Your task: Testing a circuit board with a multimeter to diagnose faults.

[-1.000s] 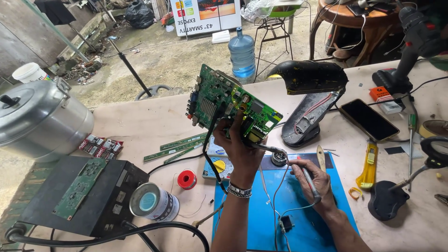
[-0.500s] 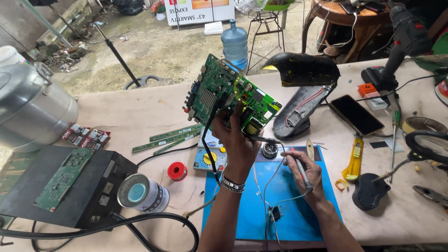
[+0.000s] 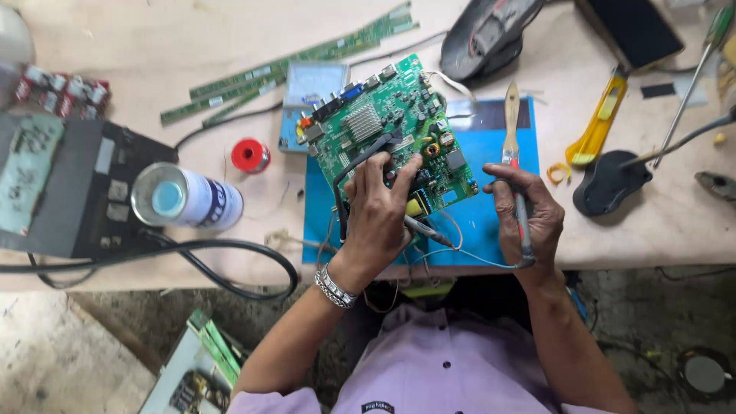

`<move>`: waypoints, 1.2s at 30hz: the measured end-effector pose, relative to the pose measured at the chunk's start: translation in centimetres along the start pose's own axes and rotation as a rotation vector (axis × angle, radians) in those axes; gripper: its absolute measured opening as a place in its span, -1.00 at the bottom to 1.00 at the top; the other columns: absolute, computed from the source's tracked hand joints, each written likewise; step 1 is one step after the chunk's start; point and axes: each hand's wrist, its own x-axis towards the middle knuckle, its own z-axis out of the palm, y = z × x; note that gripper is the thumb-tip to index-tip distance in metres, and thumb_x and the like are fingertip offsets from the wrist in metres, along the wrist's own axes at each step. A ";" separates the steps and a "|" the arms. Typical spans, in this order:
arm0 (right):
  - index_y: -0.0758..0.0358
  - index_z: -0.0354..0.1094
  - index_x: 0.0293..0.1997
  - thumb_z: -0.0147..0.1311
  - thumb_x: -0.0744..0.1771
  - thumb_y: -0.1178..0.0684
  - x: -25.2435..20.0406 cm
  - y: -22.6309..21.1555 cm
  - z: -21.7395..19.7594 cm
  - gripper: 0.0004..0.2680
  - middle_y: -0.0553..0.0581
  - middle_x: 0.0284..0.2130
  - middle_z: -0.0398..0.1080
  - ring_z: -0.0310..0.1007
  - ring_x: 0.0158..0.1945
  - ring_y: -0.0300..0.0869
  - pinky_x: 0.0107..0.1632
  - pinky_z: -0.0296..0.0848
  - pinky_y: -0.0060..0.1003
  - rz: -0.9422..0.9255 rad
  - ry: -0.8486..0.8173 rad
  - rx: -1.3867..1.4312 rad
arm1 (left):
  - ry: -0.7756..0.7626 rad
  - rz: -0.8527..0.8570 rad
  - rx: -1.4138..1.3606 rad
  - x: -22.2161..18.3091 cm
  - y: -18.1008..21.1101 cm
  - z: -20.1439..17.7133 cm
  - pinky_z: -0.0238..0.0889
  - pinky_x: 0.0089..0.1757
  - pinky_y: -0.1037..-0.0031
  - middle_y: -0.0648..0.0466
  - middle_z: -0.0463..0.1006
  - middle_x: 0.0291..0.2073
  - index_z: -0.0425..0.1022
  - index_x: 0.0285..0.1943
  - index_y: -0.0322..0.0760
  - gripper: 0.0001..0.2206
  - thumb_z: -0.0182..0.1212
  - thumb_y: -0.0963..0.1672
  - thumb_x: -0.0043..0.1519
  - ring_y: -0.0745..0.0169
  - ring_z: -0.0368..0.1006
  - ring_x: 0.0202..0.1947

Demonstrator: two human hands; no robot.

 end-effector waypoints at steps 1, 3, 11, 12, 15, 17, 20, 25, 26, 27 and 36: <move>0.37 0.44 0.08 0.02 0.47 0.17 -0.6 0.1 -0.3 -0.88 0.32 -0.03 0.53 0.56 -0.09 -0.12 -0.02 0.57 -0.16 0.024 -0.015 0.000 | -0.020 -0.020 -0.003 -0.6 0.0 0.5 0.01 -0.12 0.16 -0.14 0.24 0.07 0.32 0.40 -0.13 -0.11 0.37 -0.34 -0.28 -0.23 0.28 0.05; 0.39 0.46 0.07 0.05 0.47 0.20 -1.5 0.1 -1.0 -0.89 0.36 -0.04 0.53 0.59 -0.08 -0.03 -0.06 0.57 -0.13 -0.043 -0.038 -0.052 | -0.077 0.007 0.038 -1.6 -0.1 1.4 0.04 -0.10 0.14 -0.15 0.26 0.06 0.34 0.39 -0.12 -0.09 0.39 -0.34 -0.32 -0.23 0.27 0.06; 0.41 0.49 -0.08 -0.17 0.48 -0.07 -8.1 -1.1 -4.9 -0.67 0.34 -0.17 0.60 0.67 -0.28 -0.10 -0.17 0.66 -0.23 0.298 -0.121 0.293 | -0.207 -0.045 0.012 -0.1 0.5 -0.2 0.10 -0.12 0.18 -0.03 0.20 -0.03 0.38 0.28 -0.16 -0.16 0.33 -0.39 -0.32 -0.10 0.24 -0.05; 0.41 0.51 -0.13 -0.23 0.49 -0.12 -8.8 -1.4 -5.3 -0.62 0.33 -0.21 0.61 0.70 -0.37 -0.10 -0.26 0.68 -0.23 0.365 -0.136 0.352 | -0.214 -0.048 0.017 0.2 0.5 -0.4 0.09 -0.14 0.20 -0.02 0.19 -0.05 0.38 0.26 -0.16 -0.18 0.32 -0.39 -0.32 -0.08 0.25 -0.08; 0.40 0.57 -0.21 0.07 0.38 0.20 -8.0 -2.5 -4.6 -0.87 0.33 -0.23 0.61 0.71 -0.34 -0.04 -0.26 0.67 -0.22 0.307 -0.174 0.210 | -0.206 -0.061 0.023 1.1 0.3 -1.0 0.07 -0.16 0.22 0.01 0.19 -0.07 0.39 0.23 -0.18 -0.21 0.37 -0.36 -0.31 -0.04 0.24 -0.09; 0.33 0.59 -0.17 0.14 0.35 0.20 -7.5 -2.4 -3.7 -0.91 0.30 -0.19 0.62 0.70 -0.23 0.01 -0.17 0.64 -0.19 0.193 -0.210 0.116 | -0.199 -0.067 0.037 1.5 -0.2 -0.8 0.06 -0.16 0.22 0.02 0.19 -0.08 0.40 0.22 -0.17 -0.23 0.41 -0.35 -0.31 -0.01 0.23 -0.11; 0.19 0.57 -0.01 0.24 0.32 0.14 -7.2 -1.6 -1.7 -0.83 0.22 -0.06 0.60 0.63 0.00 0.07 0.02 0.56 -0.12 -0.064 -0.271 -0.109 | -0.196 -0.080 0.065 2.1 -0.6 -0.8 0.08 -0.15 0.22 0.01 0.19 -0.09 0.41 0.21 -0.18 -0.24 0.47 -0.33 -0.29 0.01 0.23 -0.12; 0.23 0.39 0.22 0.28 0.33 0.04 -5.5 -2.6 1.7 -0.67 0.40 -0.05 0.52 0.51 0.10 0.33 0.12 0.46 0.17 -0.231 -0.338 -0.285 | -0.194 -0.063 0.134 2.3 -1.1 0.0 0.10 -0.14 0.22 -0.05 0.23 -0.09 0.42 0.22 -0.17 -0.23 0.52 -0.34 -0.28 0.02 0.26 -0.13; 0.24 0.39 0.23 0.27 0.34 0.05 -5.5 -2.6 2.0 -0.67 0.41 -0.04 0.51 0.49 0.12 0.35 0.14 0.43 0.18 -0.232 -0.339 -0.298 | -0.199 -0.055 0.153 2.4 -1.2 0.1 0.10 -0.14 0.22 -0.03 0.22 -0.08 0.41 0.23 -0.17 -0.23 0.50 -0.34 -0.27 0.01 0.26 -0.12; 0.26 0.38 0.23 0.25 0.35 0.06 -5.4 -2.6 2.4 -0.68 0.42 -0.03 0.50 0.47 0.14 0.36 0.16 0.41 0.19 -0.233 -0.344 -0.311 | -0.205 -0.050 0.172 2.3 -1.3 0.2 0.10 -0.14 0.22 -0.02 0.22 -0.07 0.40 0.23 -0.17 -0.23 0.49 -0.35 -0.27 0.01 0.25 -0.12; -0.04 0.50 0.00 0.30 0.28 0.17 -8.7 -1.4 1.8 -0.76 -0.04 -0.15 0.58 0.62 0.01 -0.07 0.02 0.55 -0.17 -0.223 -0.428 -0.273 | -0.232 0.005 0.169 0.9 -1.2 0.0 0.08 -0.20 0.26 -0.04 0.25 -0.08 0.42 0.23 -0.20 -0.22 0.54 -0.31 -0.29 0.00 0.28 -0.13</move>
